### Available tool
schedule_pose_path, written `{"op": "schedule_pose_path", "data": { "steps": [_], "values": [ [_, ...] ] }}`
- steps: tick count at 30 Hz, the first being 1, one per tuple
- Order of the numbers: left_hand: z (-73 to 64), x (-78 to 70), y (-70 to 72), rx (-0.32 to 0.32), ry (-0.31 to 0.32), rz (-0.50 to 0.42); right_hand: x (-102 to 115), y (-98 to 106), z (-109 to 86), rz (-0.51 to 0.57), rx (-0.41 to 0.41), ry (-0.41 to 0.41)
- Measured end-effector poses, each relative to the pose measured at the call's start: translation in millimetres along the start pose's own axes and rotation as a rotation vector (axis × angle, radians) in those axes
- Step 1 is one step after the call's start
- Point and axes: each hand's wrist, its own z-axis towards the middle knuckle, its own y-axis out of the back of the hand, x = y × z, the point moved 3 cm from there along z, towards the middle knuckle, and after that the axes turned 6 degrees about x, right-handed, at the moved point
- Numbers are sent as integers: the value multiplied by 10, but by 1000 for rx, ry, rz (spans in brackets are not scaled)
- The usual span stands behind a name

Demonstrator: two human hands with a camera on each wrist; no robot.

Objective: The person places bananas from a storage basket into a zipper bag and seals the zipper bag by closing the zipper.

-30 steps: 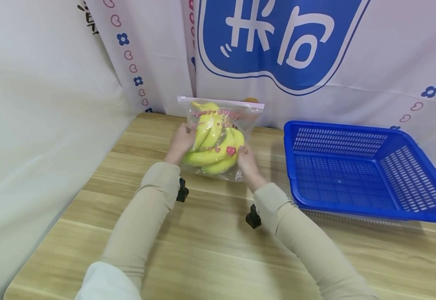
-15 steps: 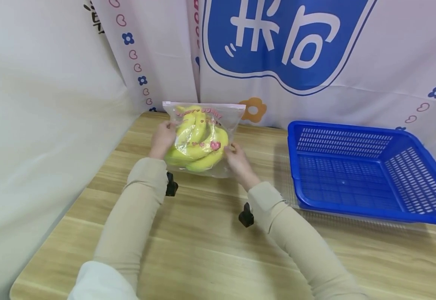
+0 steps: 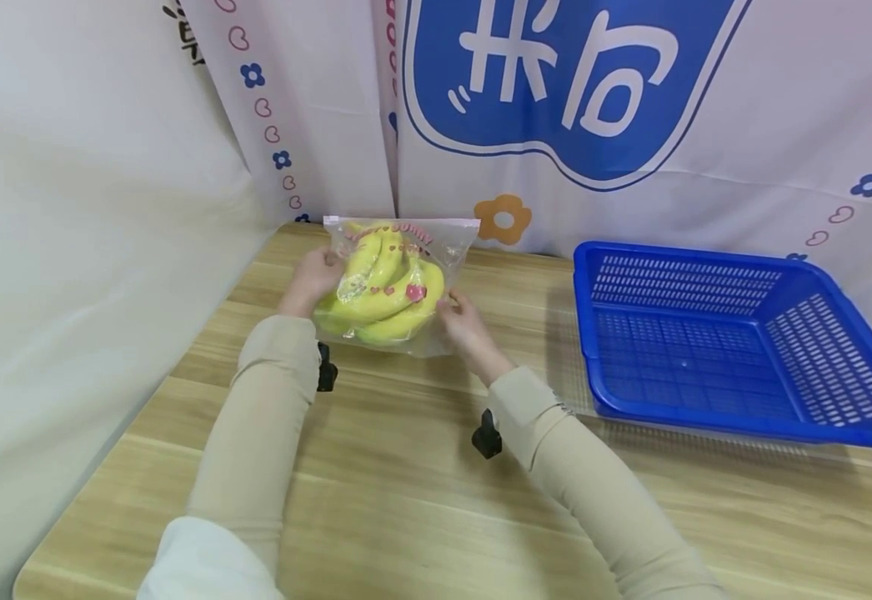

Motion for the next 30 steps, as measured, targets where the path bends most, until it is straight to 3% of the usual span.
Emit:
{"op": "schedule_pose_path", "data": {
  "steps": [10, 16, 22, 26, 30],
  "values": [
    [-2, -79, -38, -26, 22, 49, -30, 91, 9, 35, -14, -6],
    [-22, -125, -57, -20, 39, 29, -5, 189, -6, -69, -63, -31],
    [1, -144, -44, -36, 30, 64, 200, 376, -65, -135, -143, -44],
    [31, -170, -7, -99, 20, 110, 432, 543, -116, -152, -151, -40],
    [32, -268, 30, -238, -20, 128, 702, 742, -182, -213, -189, 10]
  ]
}}
